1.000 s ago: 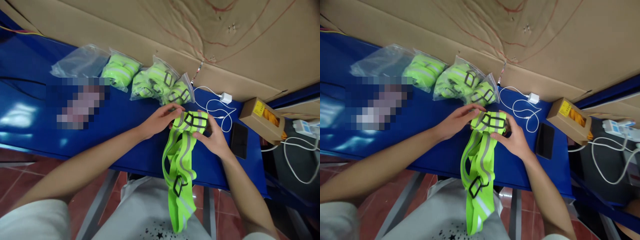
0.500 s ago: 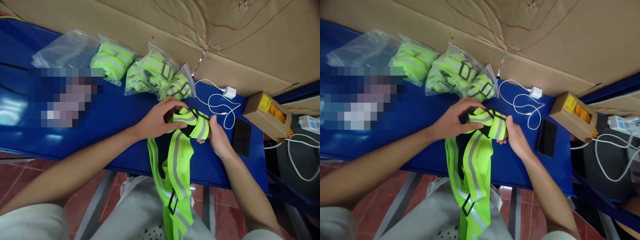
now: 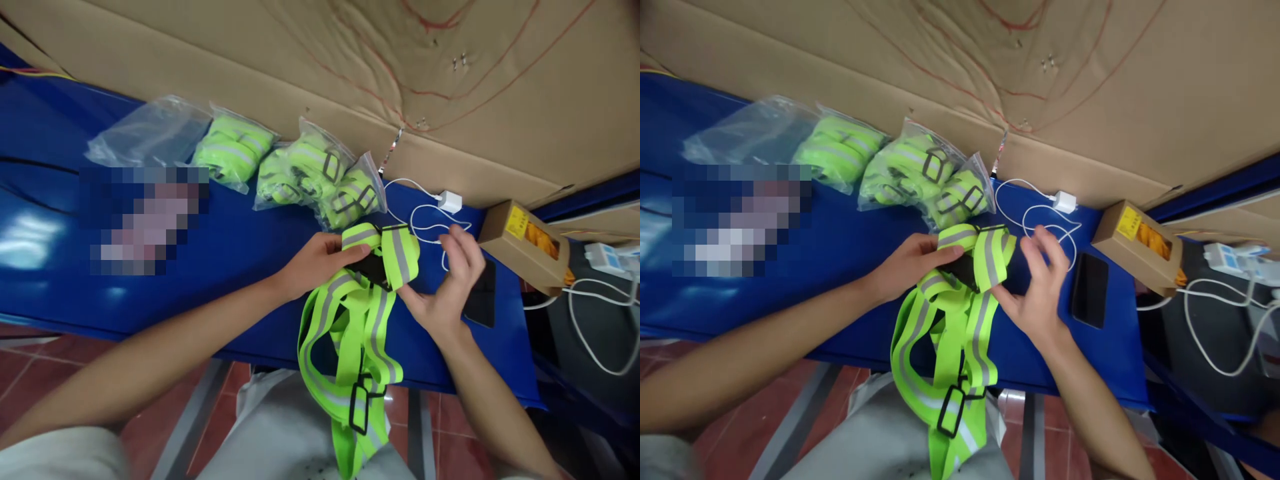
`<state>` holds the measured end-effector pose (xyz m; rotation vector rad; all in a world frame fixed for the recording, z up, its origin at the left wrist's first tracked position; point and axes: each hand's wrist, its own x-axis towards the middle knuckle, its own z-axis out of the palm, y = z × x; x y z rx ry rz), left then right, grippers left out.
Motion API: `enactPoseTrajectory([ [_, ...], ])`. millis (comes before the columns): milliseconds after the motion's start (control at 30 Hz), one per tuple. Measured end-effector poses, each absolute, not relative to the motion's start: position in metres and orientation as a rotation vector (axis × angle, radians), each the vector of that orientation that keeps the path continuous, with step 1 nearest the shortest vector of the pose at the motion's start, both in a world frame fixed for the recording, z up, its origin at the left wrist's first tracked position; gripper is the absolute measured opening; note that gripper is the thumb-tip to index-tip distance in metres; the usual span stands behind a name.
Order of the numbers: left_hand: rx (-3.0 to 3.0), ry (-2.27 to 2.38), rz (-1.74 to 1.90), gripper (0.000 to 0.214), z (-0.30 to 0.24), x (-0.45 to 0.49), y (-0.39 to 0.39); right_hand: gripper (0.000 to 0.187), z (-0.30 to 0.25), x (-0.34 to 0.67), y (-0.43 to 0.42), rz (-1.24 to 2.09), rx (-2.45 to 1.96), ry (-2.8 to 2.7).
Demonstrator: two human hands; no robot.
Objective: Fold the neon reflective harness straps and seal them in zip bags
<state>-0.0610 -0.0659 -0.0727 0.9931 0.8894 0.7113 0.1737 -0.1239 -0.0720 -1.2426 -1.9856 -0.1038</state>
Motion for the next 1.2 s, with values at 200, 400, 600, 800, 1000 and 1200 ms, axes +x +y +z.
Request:
enactPoseTrajectory([
  [200, 1.518, 0.963, 0.714, 0.071, -0.073, -0.07, -0.066, 0.033, -0.064, 0.175, -0.126, 0.139, -1.179, -1.992],
  [400, 1.916, 0.804, 0.996, 0.079, -0.07, -0.071, -0.076, 0.034, -0.069, 0.166, -0.123, 0.787, -1.508, -1.363],
  [600, 2.006, 0.75, 0.847, 0.062, -0.07, -0.067, -0.075, 0.034, -0.072, 0.156, -0.123, 1.154, -1.482, -1.251],
  [800, 2.086, 0.782, 0.722, 0.058, -0.081, -0.068, -0.071, 0.033, -0.077, 0.159, -0.12, 0.899, -1.535, -1.501],
  [1000, 2.351, 0.953, 0.535, 0.058, -0.093, -0.06, -0.073, 0.043, -0.088, 0.177, -0.072, 0.629, -1.569, -1.587],
  [1200, 2.431, 0.926, 0.524, 0.056, -0.095, -0.062, -0.071, 0.042, -0.097, 0.172, 0.0, 0.757, -1.623, -1.682],
])
